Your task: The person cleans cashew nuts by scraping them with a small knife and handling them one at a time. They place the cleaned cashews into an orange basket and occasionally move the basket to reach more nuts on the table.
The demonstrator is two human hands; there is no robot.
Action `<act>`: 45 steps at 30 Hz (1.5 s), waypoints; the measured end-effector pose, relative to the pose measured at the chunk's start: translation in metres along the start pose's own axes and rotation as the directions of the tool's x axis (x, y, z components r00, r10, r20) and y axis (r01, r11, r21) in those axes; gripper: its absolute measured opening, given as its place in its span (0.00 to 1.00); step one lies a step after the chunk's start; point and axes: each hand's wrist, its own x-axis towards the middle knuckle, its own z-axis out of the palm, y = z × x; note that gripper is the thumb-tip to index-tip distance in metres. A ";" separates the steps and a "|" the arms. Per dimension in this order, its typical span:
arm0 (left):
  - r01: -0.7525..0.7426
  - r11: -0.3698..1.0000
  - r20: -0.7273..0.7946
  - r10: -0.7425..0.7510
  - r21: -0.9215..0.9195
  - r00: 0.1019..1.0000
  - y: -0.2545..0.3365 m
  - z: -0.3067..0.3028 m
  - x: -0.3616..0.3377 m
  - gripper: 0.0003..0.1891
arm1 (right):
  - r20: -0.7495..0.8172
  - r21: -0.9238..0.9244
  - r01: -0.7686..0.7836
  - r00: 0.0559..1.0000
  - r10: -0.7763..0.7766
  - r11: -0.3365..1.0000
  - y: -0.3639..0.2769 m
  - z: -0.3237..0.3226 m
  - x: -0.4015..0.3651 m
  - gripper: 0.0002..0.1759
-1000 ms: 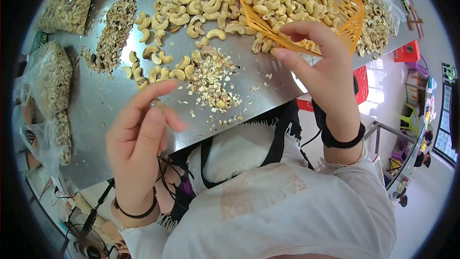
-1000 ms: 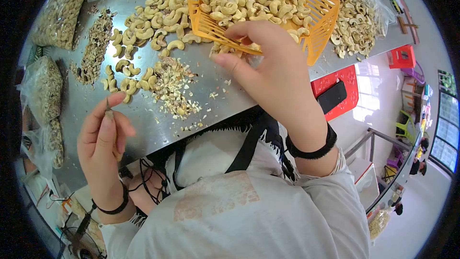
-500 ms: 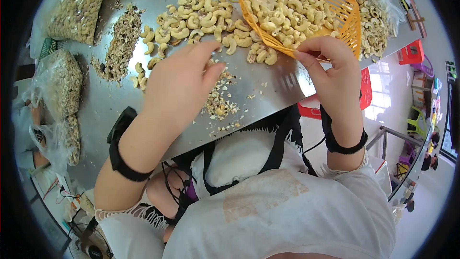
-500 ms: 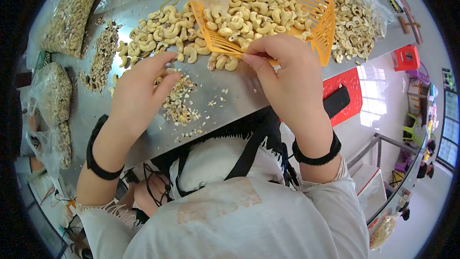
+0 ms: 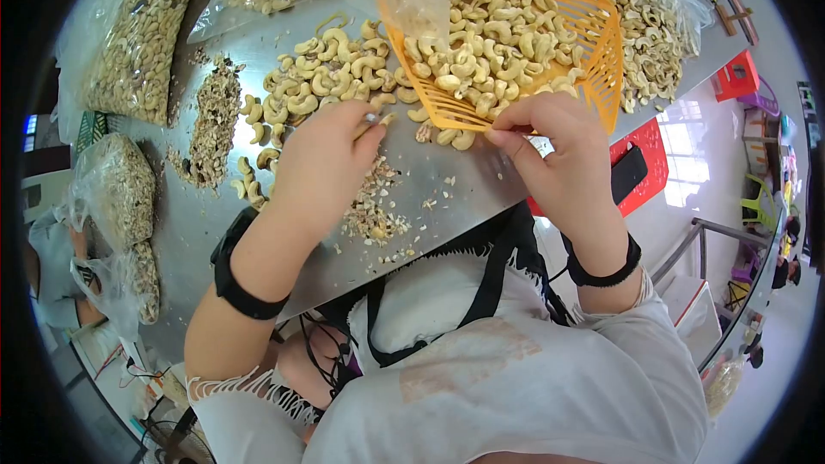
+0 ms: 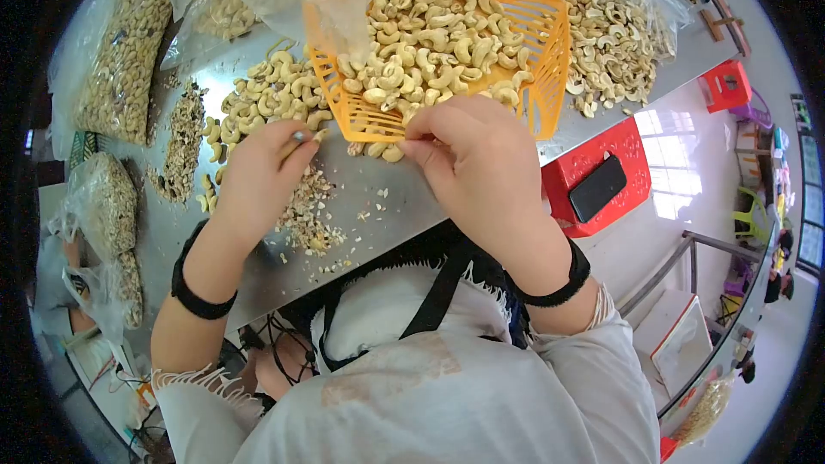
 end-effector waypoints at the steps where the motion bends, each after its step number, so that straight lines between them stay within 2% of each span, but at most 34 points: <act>1: -0.003 1.000 0.001 0.003 0.006 1.000 0.002 -0.007 0.000 0.07 | 0.008 0.003 -0.006 1.000 0.006 1.000 0.000 0.000 0.000 0.05; 3: 0.324 0.894 0.242 -0.255 -0.310 0.936 0.012 -0.033 0.000 0.06 | 0.012 0.026 -0.016 1.000 0.015 1.000 0.000 0.002 -0.002 0.06; 4: 0.316 0.899 0.241 -0.248 -0.304 0.938 0.015 -0.041 -0.002 0.06 | 0.019 0.043 -0.023 1.000 0.023 0.999 0.001 0.002 -0.003 0.06; 6: 0.365 0.840 0.123 -0.346 -0.402 0.930 0.021 -0.057 -0.004 0.04 | -0.023 0.039 0.010 1.000 -0.009 0.999 0.001 0.004 -0.002 0.06; 8: 0.409 0.786 0.114 -0.405 -0.463 0.907 0.040 -0.079 0.000 0.03 | -0.046 0.026 0.045 0.998 -0.044 0.999 0.003 0.005 -0.002 0.07; 9: 0.383 0.794 0.119 -0.372 -0.472 0.920 0.052 -0.085 0.004 0.03 | -0.036 0.025 0.044 0.998 -0.043 0.999 0.005 0.006 -0.002 0.08; 11: 0.321 0.747 0.013 -0.386 -0.582 0.922 0.073 -0.091 0.015 0.05 | -0.046 0.002 0.048 0.998 -0.047 0.999 0.006 0.004 -0.002 0.07; 14: 0.251 0.790 0.102 -0.234 -0.559 0.967 0.110 -0.094 0.037 0.06 | -0.055 0.020 0.076 0.996 -0.075 0.997 0.011 0.004 -0.005 0.07; 16: 0.201 0.782 0.105 -0.173 -0.590 0.979 0.135 -0.080 0.052 0.06 | -0.073 0.039 0.093 0.993 -0.090 0.995 0.012 0.004 -0.006 0.07; 18: 0.009 0.879 0.193 0.094 -0.478 0.977 0.148 -0.061 0.067 0.04 | -0.134 0.047 0.128 0.984 -0.121 0.991 0.011 0.004 -0.007 0.09; 19: -0.002 0.879 0.193 0.107 -0.477 0.975 0.154 -0.051 0.076 0.04 | -0.205 0.066 0.163 0.968 -0.146 0.984 0.012 0.005 -0.008 0.09; 20: -0.211 0.905 0.167 0.288 -0.369 0.943 0.161 -0.041 0.088 0.05 | -0.214 0.060 0.160 0.966 -0.144 0.985 0.013 0.004 -0.008 0.09; 21: -0.412 0.876 0.162 0.458 -0.252 0.874 0.168 -0.033 0.101 0.05 | -0.198 0.059 0.157 0.970 -0.143 0.986 0.012 0.003 -0.009 0.09; 22: -0.419 0.873 0.164 0.465 -0.250 0.870 0.178 -0.029 0.114 0.05 | -0.181 0.059 0.154 0.973 -0.142 0.986 0.012 0.003 -0.010 0.09; 24: -0.262 0.936 0.284 0.324 -0.234 0.902 0.194 -0.023 0.138 0.07 | -0.158 0.074 0.149 0.978 -0.136 0.986 0.014 0.004 -0.012 0.09; 25: -0.265 0.936 0.286 0.326 -0.231 0.901 0.197 -0.021 0.145 0.07 | -0.128 0.090 0.147 0.983 -0.135 0.985 0.014 0.004 -0.012 0.09; 27: -0.329 0.870 0.088 0.385 -0.368 0.919 0.202 -0.017 0.154 0.09 | -0.114 0.087 0.141 0.985 -0.131 0.986 0.015 0.001 -0.012 0.08; 31: -0.335 0.874 0.083 0.386 -0.351 0.919 0.192 -0.034 0.143 0.10 | -0.116 0.098 0.143 0.985 -0.131 0.985 0.016 0.003 -0.012 0.08; 34: -0.245 0.914 0.082 0.285 -0.322 0.955 0.170 -0.056 0.122 0.08 | -0.107 0.088 0.152 0.984 -0.143 0.984 0.016 0.003 -0.010 0.08; 36: -0.064 0.944 0.054 0.085 -0.322 0.995 0.150 -0.069 0.105 0.08 | -0.108 0.084 0.154 0.984 -0.145 0.984 0.016 0.004 -0.010 0.08; 37: -0.035 0.951 0.048 0.053 -0.308 0.997 0.135 -0.073 0.098 0.08 | -0.122 0.064 0.149 0.982 -0.141 0.987 0.016 0.006 -0.010 0.08; 39: 0.028 0.951 -0.074 -0.053 -0.307 0.996 0.100 -0.075 0.080 0.06 | -0.115 0.074 0.163 0.981 -0.154 0.984 0.016 0.007 -0.009 0.08; 43: 0.202 0.931 -0.125 -0.250 -0.304 0.960 0.035 -0.076 0.049 0.06 | -0.090 0.042 0.189 0.979 -0.184 0.981 0.016 0.010 -0.005 0.09; 45: 0.357 0.919 -0.010 -0.364 -0.168 0.931 0.008 -0.073 0.035 0.07 | -0.061 0.008 0.179 0.982 -0.178 0.984 0.013 0.008 -0.003 0.09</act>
